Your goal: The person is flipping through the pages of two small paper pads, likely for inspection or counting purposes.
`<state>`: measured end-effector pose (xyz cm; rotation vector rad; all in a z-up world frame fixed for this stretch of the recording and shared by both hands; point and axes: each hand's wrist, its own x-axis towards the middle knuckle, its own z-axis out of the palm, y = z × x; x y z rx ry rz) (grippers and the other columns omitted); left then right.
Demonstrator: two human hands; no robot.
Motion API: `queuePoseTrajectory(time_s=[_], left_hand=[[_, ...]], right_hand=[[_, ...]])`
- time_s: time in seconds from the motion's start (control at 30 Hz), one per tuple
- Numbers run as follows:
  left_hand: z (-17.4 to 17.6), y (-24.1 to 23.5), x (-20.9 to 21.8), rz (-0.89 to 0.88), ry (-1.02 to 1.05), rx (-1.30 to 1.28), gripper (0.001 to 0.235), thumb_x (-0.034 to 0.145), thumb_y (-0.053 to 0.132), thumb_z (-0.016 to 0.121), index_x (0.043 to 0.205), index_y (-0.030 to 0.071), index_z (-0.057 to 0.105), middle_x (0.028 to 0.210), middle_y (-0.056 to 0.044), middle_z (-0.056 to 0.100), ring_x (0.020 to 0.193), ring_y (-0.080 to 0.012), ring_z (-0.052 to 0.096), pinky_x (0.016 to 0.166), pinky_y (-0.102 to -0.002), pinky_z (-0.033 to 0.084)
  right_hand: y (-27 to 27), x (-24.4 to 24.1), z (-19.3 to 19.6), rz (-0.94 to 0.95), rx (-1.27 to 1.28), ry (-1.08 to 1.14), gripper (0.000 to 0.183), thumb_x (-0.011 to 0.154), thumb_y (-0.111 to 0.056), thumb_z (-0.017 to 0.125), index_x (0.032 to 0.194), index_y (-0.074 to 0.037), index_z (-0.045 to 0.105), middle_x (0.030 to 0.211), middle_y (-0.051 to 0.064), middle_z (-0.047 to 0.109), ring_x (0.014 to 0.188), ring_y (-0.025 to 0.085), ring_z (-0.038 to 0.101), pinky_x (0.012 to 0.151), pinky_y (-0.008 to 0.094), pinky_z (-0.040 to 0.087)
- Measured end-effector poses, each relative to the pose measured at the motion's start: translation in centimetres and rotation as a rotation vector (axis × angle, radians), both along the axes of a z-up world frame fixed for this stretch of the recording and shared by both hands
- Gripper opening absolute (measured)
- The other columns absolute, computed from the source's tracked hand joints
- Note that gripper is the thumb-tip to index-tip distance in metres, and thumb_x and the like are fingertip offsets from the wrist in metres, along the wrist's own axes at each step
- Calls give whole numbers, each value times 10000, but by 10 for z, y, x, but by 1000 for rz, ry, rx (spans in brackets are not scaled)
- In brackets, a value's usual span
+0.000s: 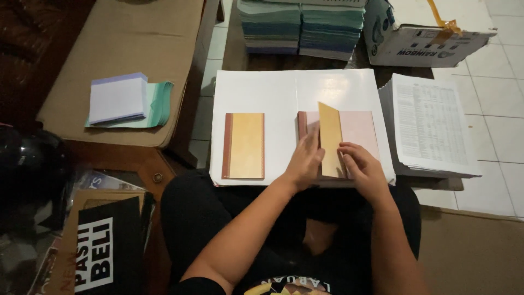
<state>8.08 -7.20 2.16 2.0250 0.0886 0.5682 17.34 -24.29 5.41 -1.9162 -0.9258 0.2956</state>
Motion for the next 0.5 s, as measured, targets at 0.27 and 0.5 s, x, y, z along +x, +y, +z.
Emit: queuePoseTrajectory(time_s=[0.27, 0.5], left_hand=[[-9, -7, -4, 102, 65, 166, 736, 1049, 386, 361, 1626, 1, 113, 1691, -306, 7, 1571, -456, 35, 1298, -546, 67], [-41, -14, 17, 176, 154, 681, 559, 1016, 284, 410, 1486, -7, 484, 1549, -275, 443, 1486, -411, 386, 1224, -567, 244]], right_hand=[[3, -1, 0, -97, -114, 2, 214, 959, -3, 607, 1054, -58, 791, 1203, 137, 740, 1182, 351, 666, 1058, 470, 491], [2, 7, -10, 8, -195, -111, 297, 981, -44, 579, 1246, -35, 713, 1321, 188, 680, 1314, 400, 570, 1143, 523, 406]])
